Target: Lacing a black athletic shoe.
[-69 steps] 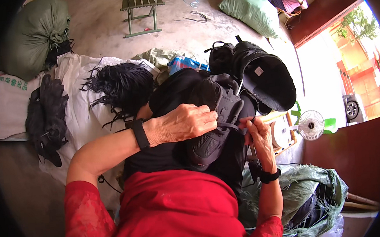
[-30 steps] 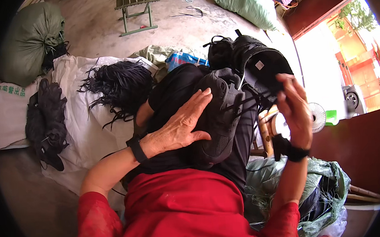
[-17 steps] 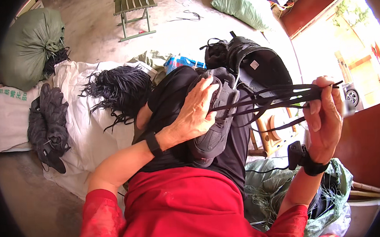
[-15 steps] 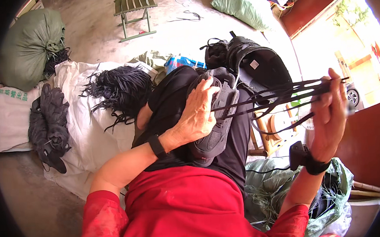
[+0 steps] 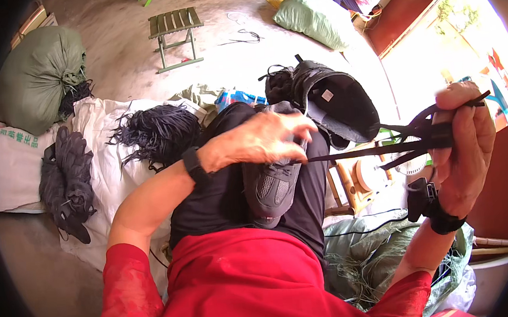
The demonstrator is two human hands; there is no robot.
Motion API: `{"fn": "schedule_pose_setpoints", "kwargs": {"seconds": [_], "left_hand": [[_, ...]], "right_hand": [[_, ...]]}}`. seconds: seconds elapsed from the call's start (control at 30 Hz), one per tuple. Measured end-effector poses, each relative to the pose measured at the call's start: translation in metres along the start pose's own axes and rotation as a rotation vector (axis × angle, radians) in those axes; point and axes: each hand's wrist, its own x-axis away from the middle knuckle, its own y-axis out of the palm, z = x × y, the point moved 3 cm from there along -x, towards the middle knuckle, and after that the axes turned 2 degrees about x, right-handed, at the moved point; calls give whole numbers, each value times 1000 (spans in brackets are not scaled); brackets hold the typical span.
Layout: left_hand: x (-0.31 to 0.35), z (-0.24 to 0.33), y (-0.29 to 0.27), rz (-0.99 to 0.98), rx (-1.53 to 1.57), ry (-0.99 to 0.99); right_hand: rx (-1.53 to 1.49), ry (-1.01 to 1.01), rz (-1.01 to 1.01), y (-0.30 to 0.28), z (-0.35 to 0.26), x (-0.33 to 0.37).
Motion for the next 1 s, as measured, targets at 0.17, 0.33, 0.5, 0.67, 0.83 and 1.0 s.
{"fn": "schedule_pose_setpoints", "kwargs": {"seconds": [0.17,0.33,0.5,0.67,0.83,1.0], "left_hand": [[-8,8,9,-27,218,3],[50,-81,-69,581,1345,-256],[113,-154,-105,829,1399,-315],[161,-220,-154,1309,1362,-447],[258,-262,-239,1537,1250,-475],[426,-224,-334,1665,1182,-262]], "right_hand": [[172,91,286,-39,20,25],[-168,298,661,-194,115,117],[-655,390,1437,-326,256,299],[-546,659,1179,-281,331,349],[-144,771,709,-74,316,218],[82,628,179,61,248,130]]}}
